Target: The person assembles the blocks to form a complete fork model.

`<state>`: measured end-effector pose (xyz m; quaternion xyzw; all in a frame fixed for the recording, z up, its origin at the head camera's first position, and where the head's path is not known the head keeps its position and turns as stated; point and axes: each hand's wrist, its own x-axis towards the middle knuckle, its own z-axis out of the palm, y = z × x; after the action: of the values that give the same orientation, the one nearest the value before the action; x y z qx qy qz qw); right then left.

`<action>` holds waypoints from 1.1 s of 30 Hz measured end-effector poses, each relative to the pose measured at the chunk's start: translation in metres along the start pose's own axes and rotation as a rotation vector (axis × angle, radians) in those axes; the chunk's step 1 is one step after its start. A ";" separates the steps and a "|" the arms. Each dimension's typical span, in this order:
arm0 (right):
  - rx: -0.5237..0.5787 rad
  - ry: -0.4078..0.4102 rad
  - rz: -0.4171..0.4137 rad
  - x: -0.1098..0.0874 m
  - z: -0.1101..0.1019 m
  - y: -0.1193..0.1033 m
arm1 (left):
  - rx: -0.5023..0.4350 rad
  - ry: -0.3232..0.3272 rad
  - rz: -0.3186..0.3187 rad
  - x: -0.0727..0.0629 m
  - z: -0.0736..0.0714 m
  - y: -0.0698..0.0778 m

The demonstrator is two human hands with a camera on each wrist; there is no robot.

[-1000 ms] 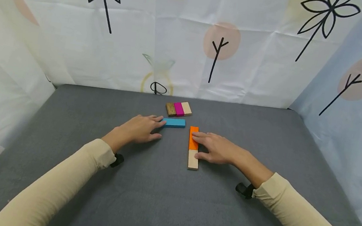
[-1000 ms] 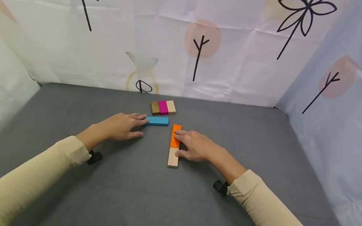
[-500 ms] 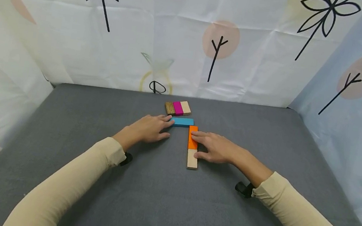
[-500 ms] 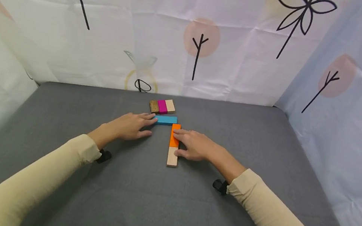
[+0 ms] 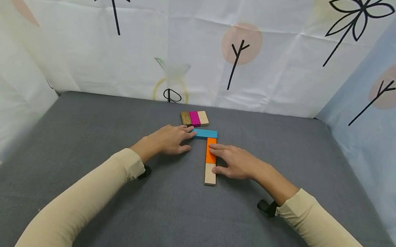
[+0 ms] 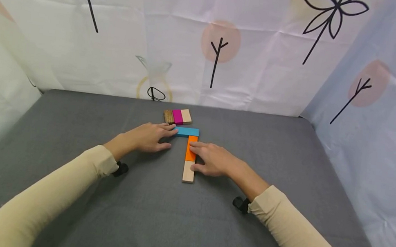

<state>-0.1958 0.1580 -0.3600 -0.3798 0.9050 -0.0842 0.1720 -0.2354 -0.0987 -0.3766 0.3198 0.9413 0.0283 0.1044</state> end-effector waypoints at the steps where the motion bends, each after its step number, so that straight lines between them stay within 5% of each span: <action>1: 0.001 0.001 0.000 0.000 0.000 0.000 | -0.002 -0.001 0.003 0.001 0.000 0.001; 33: 0.004 0.008 0.003 -0.001 0.001 0.001 | 0.015 -0.003 0.030 0.020 -0.001 0.014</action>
<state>-0.1952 0.1591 -0.3610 -0.3780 0.9061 -0.0873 0.1690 -0.2427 -0.0754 -0.3778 0.3346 0.9364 0.0222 0.1032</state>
